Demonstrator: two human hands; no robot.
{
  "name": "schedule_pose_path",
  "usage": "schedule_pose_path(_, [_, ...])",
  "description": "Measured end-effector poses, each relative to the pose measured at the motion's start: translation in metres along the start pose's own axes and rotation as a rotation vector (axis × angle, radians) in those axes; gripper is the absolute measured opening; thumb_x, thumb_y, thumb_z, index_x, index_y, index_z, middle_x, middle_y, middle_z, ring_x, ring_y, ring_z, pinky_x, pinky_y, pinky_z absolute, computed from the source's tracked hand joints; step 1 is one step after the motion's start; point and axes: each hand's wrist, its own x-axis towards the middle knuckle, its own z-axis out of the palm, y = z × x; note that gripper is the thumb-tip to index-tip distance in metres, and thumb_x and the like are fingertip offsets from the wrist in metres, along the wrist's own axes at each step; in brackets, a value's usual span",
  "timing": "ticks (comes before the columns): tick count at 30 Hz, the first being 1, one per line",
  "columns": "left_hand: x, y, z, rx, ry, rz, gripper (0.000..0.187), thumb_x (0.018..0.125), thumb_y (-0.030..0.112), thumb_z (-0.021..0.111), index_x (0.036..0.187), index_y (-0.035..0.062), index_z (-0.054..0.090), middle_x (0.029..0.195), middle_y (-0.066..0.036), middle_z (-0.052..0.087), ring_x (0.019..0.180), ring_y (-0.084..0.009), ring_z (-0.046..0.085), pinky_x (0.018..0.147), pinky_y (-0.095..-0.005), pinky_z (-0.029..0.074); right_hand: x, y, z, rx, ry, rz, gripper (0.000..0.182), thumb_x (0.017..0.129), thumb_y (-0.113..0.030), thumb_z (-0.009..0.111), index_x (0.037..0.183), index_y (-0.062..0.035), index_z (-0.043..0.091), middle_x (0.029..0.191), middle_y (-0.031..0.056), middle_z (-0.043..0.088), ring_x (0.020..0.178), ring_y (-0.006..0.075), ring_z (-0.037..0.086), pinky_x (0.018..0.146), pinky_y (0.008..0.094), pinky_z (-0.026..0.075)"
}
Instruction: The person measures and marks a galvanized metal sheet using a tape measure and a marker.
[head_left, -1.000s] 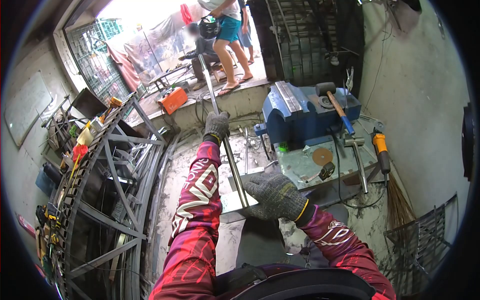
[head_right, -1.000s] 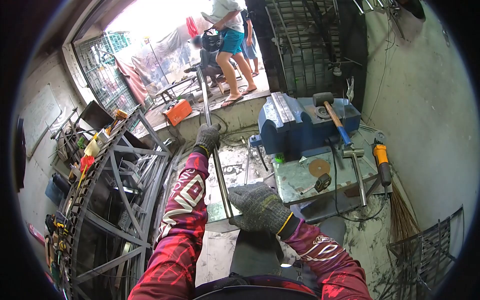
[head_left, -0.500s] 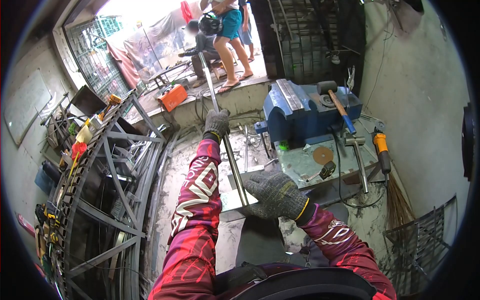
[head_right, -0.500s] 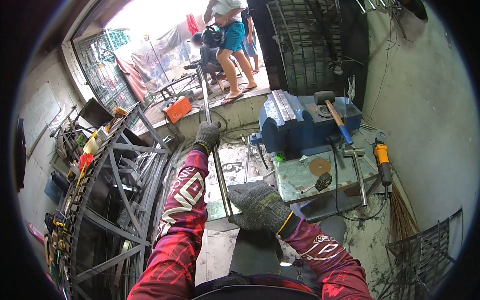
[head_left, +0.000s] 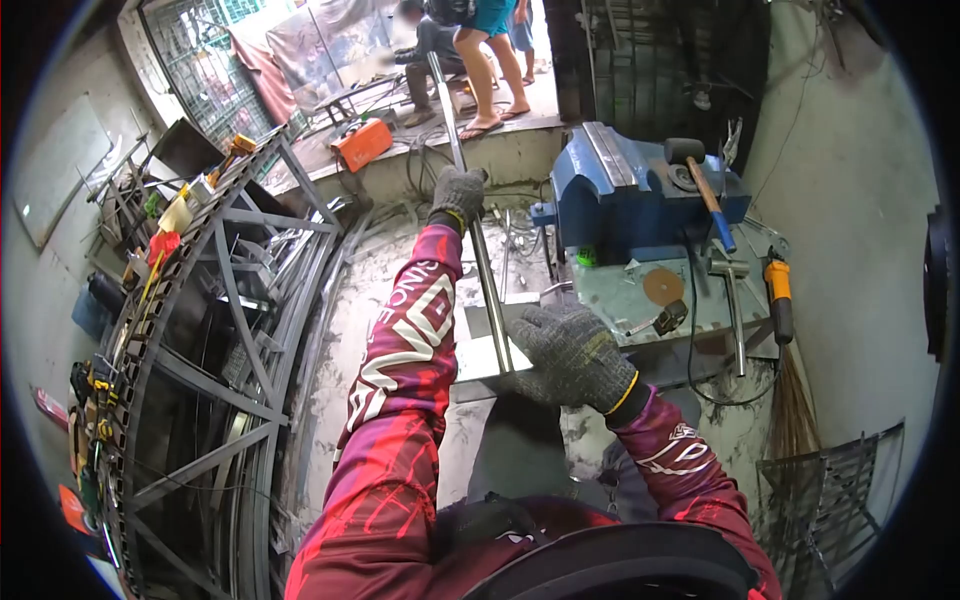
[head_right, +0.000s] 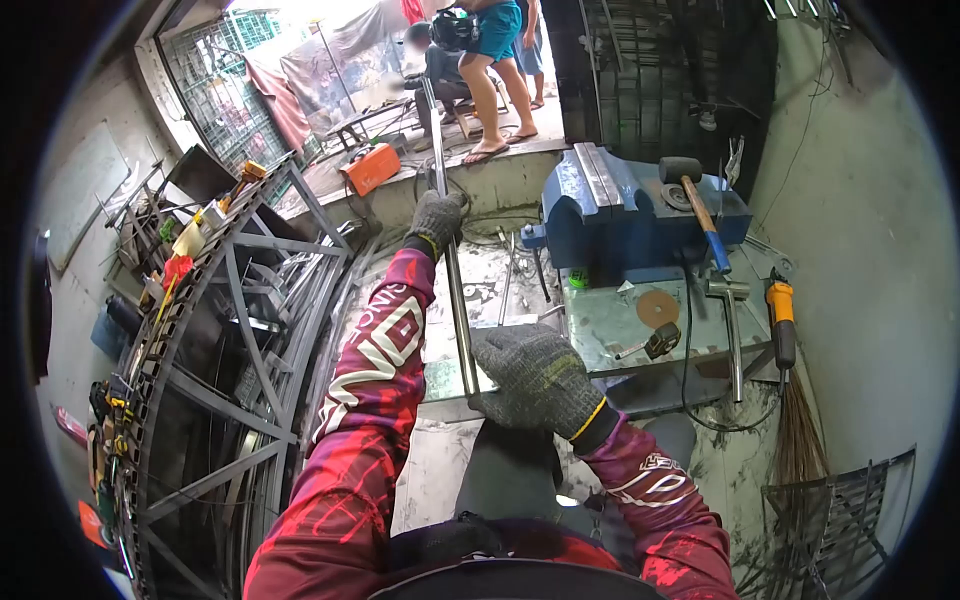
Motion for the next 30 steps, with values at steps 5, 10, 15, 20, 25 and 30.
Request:
schedule_pose_path(5, [-0.004, 0.007, -0.003, -0.041, -0.078, -0.075, 0.050, 0.090, 0.037, 0.072, 0.093, -0.0124, 0.065, 0.087, -0.034, 0.070, 0.086, -0.0429, 0.075, 0.075, -0.0487, 0.057, 0.002, 0.001, -0.001, 0.013, -0.046, 0.030, 0.065, 0.074, -0.039, 0.085, 0.127, -0.0059, 0.065, 0.103, 0.0146, 0.072, 0.095, 0.0374, 0.072, 0.079, 0.0501, 0.057])
schedule_pose_path(10, [0.012, -0.023, 0.005, 0.082, -0.063, 0.091, 0.038, 0.092, 0.031, 0.068, 0.090, -0.0070, 0.066, 0.075, -0.023, 0.066, 0.069, -0.0364, 0.070, 0.064, -0.0470, 0.055, 0.001, 0.001, -0.003, 0.016, -0.059, 0.032, 0.066, 0.074, -0.036, 0.085, 0.128, -0.0053, 0.064, 0.106, 0.0152, 0.073, 0.096, 0.0374, 0.072, 0.080, 0.0497, 0.057])
schedule_pose_path(15, [0.004, -0.017, -0.002, 0.724, -0.084, 0.507, 0.020, 0.099, 0.017, 0.057, 0.102, 0.0090, 0.075, 0.078, -0.021, 0.067, 0.074, -0.0381, 0.072, 0.064, -0.0479, 0.055, 0.002, 0.002, -0.002, 0.027, -0.060, 0.022, 0.068, 0.073, -0.037, 0.086, 0.130, -0.0051, 0.064, 0.105, 0.0155, 0.072, 0.097, 0.0379, 0.072, 0.082, 0.0503, 0.057])
schedule_pose_path(20, [-0.020, 0.018, -0.008, -0.188, -0.061, -0.081, 0.035, 0.091, 0.027, 0.065, 0.088, -0.0072, 0.062, 0.062, -0.015, 0.058, 0.050, -0.0303, 0.063, 0.048, -0.0446, 0.050, 0.001, -0.001, -0.003, 0.034, -0.081, 0.049, 0.067, 0.075, -0.039, 0.085, 0.129, -0.0052, 0.065, 0.107, 0.0161, 0.072, 0.099, 0.0385, 0.072, 0.084, 0.0508, 0.057])
schedule_pose_path(25, [0.010, -0.020, 0.003, 0.058, -0.096, 0.173, 0.035, 0.092, 0.027, 0.065, 0.093, -0.0075, 0.061, 0.062, -0.015, 0.058, 0.049, -0.0303, 0.063, 0.047, -0.0443, 0.049, 0.000, 0.001, -0.001, 0.014, -0.078, 0.040, 0.066, 0.076, -0.041, 0.085, 0.129, -0.0054, 0.065, 0.108, 0.0166, 0.071, 0.099, 0.0384, 0.072, 0.084, 0.0507, 0.058])
schedule_pose_path(30, [-0.017, 0.015, -0.007, -0.175, -0.052, -0.063, 0.034, 0.093, 0.028, 0.065, 0.093, -0.0061, 0.061, 0.062, -0.014, 0.058, 0.048, -0.0302, 0.062, 0.046, -0.0444, 0.049, 0.000, 0.002, 0.000, 0.030, -0.035, 0.018, 0.065, 0.076, -0.041, 0.085, 0.127, -0.0052, 0.066, 0.106, 0.0165, 0.071, 0.099, 0.0384, 0.072, 0.083, 0.0509, 0.058])
